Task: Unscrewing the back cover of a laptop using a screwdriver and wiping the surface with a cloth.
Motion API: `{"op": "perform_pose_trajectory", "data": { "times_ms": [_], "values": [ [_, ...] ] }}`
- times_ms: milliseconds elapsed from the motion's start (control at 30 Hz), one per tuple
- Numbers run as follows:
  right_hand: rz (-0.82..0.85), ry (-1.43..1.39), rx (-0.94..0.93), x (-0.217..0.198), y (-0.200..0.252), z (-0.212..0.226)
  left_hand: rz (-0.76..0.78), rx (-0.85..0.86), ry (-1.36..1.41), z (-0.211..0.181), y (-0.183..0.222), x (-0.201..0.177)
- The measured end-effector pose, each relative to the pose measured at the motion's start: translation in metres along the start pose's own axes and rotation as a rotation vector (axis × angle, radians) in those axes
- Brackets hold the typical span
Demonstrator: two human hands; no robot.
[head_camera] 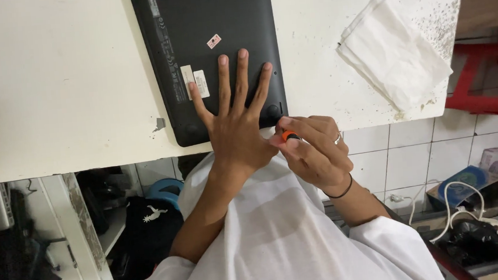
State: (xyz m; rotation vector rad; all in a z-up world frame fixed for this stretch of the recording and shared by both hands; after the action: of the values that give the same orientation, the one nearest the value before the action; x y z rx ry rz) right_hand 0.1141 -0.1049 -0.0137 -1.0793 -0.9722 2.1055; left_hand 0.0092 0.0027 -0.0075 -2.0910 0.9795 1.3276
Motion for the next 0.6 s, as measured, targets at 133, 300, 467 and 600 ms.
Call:
{"op": "perform_pose_trajectory", "data": {
  "times_ms": [133, 300, 467, 600],
  "values": [
    [0.015, 0.046, 0.062, -0.006, 0.005, 0.0, 0.045, 0.002, 0.007, 0.0, -0.001, -0.001],
    [0.056, 0.208, 0.019, -0.005, 0.005, -0.005, 0.051, -0.019, 0.041, -0.001, -0.001, -0.002],
    [0.167, 0.086, 0.082, -0.011, -0.001, -0.001, 0.065, -0.032, 0.027, -0.002, -0.002, -0.002],
    [0.192, -0.132, 0.185, -0.011, 0.013, -0.009, 0.065, -0.025, -0.001, -0.001, -0.001, -0.001]
  ]
}}
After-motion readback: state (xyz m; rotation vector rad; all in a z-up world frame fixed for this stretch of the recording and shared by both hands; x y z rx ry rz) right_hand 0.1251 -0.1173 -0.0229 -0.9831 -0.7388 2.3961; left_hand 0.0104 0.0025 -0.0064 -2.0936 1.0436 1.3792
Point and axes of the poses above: each hand's wrist, its own y-axis away from the middle knuckle, its own x-axis out of the palm, z = x × y, the point moved 1 cm from there along -y, towards the middle knuckle, and after that the axes turned 1 degree about x, right-handed, at the moved point
